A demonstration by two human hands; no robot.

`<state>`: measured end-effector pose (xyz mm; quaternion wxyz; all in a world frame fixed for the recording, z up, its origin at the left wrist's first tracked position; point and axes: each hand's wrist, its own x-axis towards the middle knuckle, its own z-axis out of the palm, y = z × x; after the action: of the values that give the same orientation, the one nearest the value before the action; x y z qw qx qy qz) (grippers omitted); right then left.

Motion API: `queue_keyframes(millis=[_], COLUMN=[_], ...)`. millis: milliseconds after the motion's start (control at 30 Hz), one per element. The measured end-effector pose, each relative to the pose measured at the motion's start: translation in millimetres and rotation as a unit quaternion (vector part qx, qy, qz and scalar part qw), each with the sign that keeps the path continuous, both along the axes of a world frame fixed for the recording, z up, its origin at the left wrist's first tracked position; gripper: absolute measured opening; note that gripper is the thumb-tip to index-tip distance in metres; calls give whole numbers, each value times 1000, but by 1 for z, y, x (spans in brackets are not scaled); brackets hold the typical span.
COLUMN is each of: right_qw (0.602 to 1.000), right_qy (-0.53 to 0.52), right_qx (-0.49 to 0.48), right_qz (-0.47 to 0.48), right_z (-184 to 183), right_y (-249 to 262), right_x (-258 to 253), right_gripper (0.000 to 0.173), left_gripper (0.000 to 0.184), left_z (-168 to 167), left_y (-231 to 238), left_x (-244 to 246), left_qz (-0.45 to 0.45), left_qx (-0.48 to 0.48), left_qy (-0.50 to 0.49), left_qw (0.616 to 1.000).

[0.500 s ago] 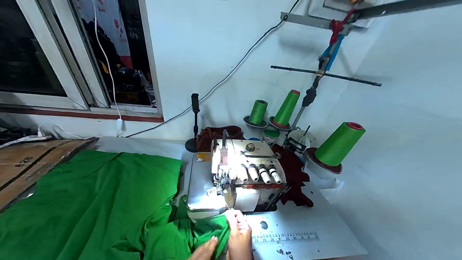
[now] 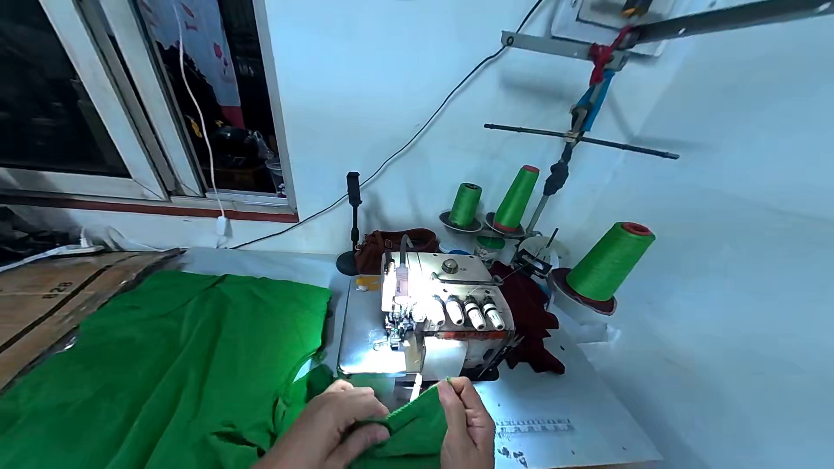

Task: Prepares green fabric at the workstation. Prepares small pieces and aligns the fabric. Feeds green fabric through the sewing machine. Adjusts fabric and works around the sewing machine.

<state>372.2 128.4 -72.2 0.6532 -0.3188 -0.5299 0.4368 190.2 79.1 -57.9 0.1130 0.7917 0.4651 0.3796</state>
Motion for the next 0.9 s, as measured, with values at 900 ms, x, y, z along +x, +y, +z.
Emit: queue_keyframes(millis=[900], right_qw=[866], right_qy=[-415], right_qx=[54], right_qz=[274], right_z=[31], right_y=[26], right_x=[-129], right_gripper=[26], left_gripper=[18], left_z=[14], left_y=[-39], left_x=[-189], left_qz=[276], left_qx=[-78], left_qy=[126], left_qw=[950])
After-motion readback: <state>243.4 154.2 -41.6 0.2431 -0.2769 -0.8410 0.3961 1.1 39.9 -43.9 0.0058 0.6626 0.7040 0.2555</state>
